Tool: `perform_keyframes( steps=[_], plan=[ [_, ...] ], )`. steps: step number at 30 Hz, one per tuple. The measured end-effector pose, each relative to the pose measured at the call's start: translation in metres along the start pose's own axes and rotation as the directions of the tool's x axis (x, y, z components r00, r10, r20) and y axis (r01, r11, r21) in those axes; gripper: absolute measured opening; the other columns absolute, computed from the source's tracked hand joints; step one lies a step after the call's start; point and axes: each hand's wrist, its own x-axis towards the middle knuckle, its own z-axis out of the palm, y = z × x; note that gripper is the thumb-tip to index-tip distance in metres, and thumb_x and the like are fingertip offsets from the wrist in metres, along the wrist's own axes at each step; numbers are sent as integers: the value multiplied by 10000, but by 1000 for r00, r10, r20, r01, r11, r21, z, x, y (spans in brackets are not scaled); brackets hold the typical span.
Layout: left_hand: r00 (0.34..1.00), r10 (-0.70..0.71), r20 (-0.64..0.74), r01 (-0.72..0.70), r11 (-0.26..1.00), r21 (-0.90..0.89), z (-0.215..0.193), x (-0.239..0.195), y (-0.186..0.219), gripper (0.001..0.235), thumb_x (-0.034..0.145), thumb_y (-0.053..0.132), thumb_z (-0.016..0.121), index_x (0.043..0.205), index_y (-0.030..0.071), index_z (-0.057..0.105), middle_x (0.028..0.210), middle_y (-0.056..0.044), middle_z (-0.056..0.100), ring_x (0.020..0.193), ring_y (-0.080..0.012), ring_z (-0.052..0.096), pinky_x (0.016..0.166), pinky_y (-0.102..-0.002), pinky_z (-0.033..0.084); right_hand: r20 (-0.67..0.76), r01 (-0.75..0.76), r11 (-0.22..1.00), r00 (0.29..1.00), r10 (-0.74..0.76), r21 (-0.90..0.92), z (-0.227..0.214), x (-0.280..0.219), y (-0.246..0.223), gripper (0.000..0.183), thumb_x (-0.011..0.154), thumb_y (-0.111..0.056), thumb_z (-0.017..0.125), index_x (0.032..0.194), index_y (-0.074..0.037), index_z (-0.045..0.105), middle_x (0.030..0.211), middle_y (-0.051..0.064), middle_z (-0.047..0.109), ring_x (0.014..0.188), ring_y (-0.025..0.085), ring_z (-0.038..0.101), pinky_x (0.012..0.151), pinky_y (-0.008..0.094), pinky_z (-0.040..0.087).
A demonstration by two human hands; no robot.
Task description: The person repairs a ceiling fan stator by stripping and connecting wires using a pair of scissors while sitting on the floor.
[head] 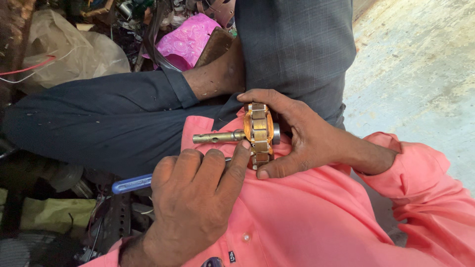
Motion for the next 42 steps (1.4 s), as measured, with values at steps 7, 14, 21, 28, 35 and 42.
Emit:
perform_keyframes(
  steps=[7, 14, 21, 28, 35, 42],
  plan=[
    [999, 38, -24, -38, 999, -5, 4, 4, -1, 398, 889, 193, 601, 1224, 23, 732, 855, -39, 552, 770, -234, 536, 629, -393, 355, 4, 10, 1000, 1000, -10, -15, 0, -1, 1, 1051, 710, -293, 961, 1552, -40, 385, 1303, 91, 590, 1201, 156, 609, 1064, 301, 527],
    [995, 89, -41, -92, 993, -74, 6, 1, -9, 414, 893, 188, 591, 1256, 31, 713, 933, -44, 604, 807, -234, 553, 660, -404, 378, 10, 12, 999, 1000, -13, 45, -1, -1, 0, 1063, 702, -293, 971, 1555, -45, 385, 1305, 86, 567, 1199, 152, 598, 1057, 302, 538],
    [987, -124, -107, 70, 912, -404, 8, 5, -16, 227, 864, 101, 728, 1087, 70, 705, 856, -53, 599, 755, -256, 576, 669, -408, 453, 18, -75, 982, 997, 73, 173, 1, 0, -1, 1081, 701, -319, 970, 1553, -47, 363, 1268, 80, 579, 1161, 155, 652, 1053, 303, 552],
    [969, -245, -23, 174, 751, -637, 25, 15, -14, 165, 802, 38, 743, 959, 60, 698, 798, -73, 622, 706, -262, 620, 630, -372, 487, -1, 17, 998, 1000, -17, 53, 2, 0, 0, 1072, 703, -298, 971, 1559, -36, 382, 1315, 78, 561, 1214, 142, 583, 1084, 291, 512],
    [962, -270, 43, 215, 652, -727, 31, 14, -15, 118, 835, 35, 731, 929, 66, 665, 789, -47, 612, 682, -205, 620, 595, -349, 487, -6, 18, 1000, 1000, -18, 7, 1, 0, 1, 1071, 680, -288, 979, 1545, -42, 396, 1259, 64, 571, 1145, 126, 593, 1004, 274, 538],
    [986, -167, 25, 138, 710, -691, 29, 18, -16, 175, 802, 39, 756, 933, 62, 644, 815, -86, 590, 713, -283, 599, 638, -405, 479, -5, 30, 999, 1000, -30, 18, 2, 0, 1, 1048, 705, -259, 973, 1549, -43, 390, 1238, 55, 571, 1115, 117, 593, 978, 267, 545]
  ],
)
